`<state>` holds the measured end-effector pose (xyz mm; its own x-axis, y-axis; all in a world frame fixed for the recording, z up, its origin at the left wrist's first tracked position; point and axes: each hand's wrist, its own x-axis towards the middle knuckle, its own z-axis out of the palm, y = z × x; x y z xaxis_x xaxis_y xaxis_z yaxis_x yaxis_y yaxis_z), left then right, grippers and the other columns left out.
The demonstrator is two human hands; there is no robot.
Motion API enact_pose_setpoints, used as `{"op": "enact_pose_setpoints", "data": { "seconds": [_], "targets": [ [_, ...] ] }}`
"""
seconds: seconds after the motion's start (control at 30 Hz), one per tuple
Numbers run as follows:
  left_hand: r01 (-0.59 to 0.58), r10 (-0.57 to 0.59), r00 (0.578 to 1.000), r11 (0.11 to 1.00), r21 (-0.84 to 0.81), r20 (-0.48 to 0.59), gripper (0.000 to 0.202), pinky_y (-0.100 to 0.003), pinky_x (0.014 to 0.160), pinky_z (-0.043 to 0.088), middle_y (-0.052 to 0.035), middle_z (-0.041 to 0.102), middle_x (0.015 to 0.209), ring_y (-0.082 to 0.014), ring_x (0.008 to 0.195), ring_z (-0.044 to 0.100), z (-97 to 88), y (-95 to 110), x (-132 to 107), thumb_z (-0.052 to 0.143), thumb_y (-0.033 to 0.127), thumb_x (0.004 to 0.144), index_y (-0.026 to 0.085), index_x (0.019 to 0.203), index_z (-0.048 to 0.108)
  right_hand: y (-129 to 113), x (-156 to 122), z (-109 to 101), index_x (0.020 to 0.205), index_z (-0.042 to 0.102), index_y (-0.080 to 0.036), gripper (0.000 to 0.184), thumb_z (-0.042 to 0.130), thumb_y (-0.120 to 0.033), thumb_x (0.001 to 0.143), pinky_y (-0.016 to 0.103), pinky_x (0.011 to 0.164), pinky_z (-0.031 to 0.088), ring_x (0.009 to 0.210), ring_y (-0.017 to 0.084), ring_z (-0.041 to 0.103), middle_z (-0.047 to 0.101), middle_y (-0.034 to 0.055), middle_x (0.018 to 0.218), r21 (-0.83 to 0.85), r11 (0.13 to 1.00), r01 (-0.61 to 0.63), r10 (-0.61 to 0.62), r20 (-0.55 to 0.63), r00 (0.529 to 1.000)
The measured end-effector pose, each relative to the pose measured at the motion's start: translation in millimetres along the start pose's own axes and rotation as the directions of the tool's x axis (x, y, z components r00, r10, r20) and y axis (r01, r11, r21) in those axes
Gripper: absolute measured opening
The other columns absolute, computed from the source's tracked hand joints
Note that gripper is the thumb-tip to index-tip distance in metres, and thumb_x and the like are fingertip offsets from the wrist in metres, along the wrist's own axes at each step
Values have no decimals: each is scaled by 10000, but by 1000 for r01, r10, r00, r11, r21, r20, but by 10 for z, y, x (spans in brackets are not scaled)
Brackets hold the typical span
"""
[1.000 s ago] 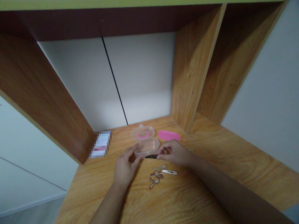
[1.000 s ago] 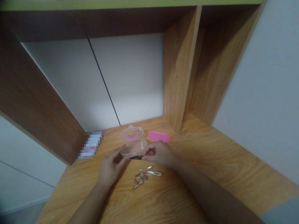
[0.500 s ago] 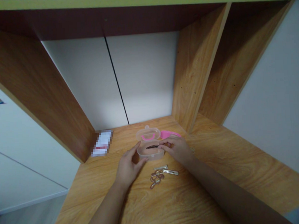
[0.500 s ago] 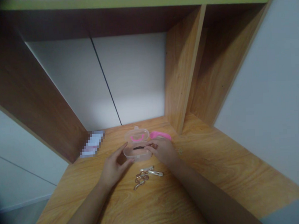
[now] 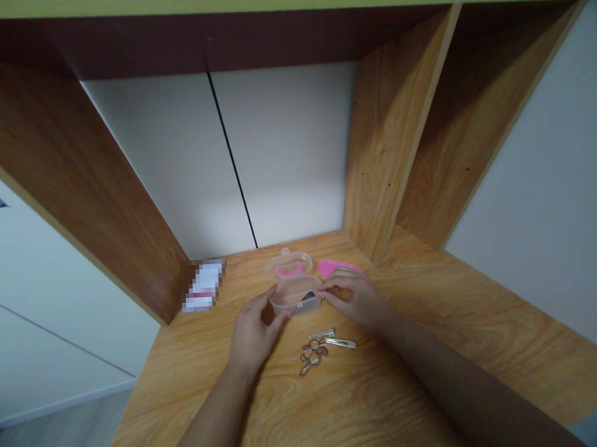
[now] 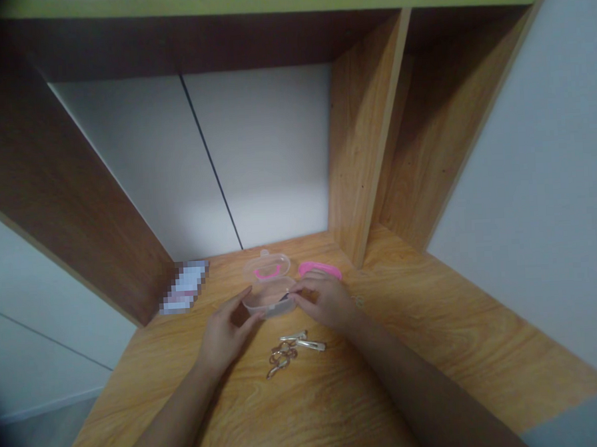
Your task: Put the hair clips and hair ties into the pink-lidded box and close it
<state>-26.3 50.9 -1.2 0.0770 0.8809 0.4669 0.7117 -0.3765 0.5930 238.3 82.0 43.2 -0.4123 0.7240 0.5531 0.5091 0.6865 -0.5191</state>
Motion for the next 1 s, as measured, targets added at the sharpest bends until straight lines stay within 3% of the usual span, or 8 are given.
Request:
{"op": "enact_pose_setpoints", "data": {
  "seconds": [0.1, 0.2, 0.3, 0.4, 0.67, 1.0],
  "targets": [
    [29, -29, 999, 999, 22, -21, 540, -450, 1003, 534, -121, 705, 1268, -278, 1138, 679, -9, 4, 8, 718, 416, 848, 199, 1330, 609, -15, -29, -102, 861, 762, -217, 143, 704, -348, 859, 283, 677, 493, 722, 169, 649, 730, 34, 782, 35, 999, 38, -46, 283, 958],
    [25, -24, 999, 999, 25, -39, 523, -453, 994, 541, -118, 712, 1256, -277, 1123, 686, -3, -4, 7, 720, 398, 845, 199, 1318, 616, -6, -55, -157, 885, 775, -213, 193, 746, -388, 810, 298, 753, 506, 816, 191, 671, 742, 45, 877, -6, 999, 49, -40, 461, 886],
    [12, -11, 998, 1000, 19, -59, 517, -444, 987, 546, -113, 716, 1245, -272, 1112, 691, 12, -26, -1, 721, 388, 843, 207, 1315, 616, 9, -65, -139, 876, 788, -212, 241, 774, -429, 772, 321, 808, 504, 884, 215, 668, 736, 60, 923, -29, 998, 49, -28, 502, 864],
    [14, -14, 999, 1000, 9, -52, 518, -438, 976, 552, -112, 725, 1224, -272, 1092, 699, 21, -44, -7, 711, 408, 850, 208, 1318, 613, 7, -64, -89, 818, 789, -213, 151, 752, -356, 787, 300, 764, 502, 827, 193, 663, 726, 49, 876, 3, 999, 32, -29, 521, 853],
    [36, -36, 999, 999, 19, -29, 516, -448, 995, 539, -107, 709, 1264, -281, 1135, 682, -4, -14, 4, 706, 418, 854, 213, 1317, 613, 47, -73, -160, 747, 732, -194, 44, 701, -226, 747, 255, 678, 479, 729, 153, 647, 720, 17, 787, 18, 1000, -10, 0, 449, 893],
    [42, -41, 999, 999, 20, -17, 523, -443, 1006, 534, -117, 709, 1261, -281, 1139, 681, -10, -14, 15, 706, 436, 853, 201, 1312, 617, 116, -158, -263, 742, 729, -181, 162, 779, -314, 663, 207, 497, 388, 584, 122, 600, 726, -4, 706, -33, 963, -269, 228, 633, 740]
  ]
}}
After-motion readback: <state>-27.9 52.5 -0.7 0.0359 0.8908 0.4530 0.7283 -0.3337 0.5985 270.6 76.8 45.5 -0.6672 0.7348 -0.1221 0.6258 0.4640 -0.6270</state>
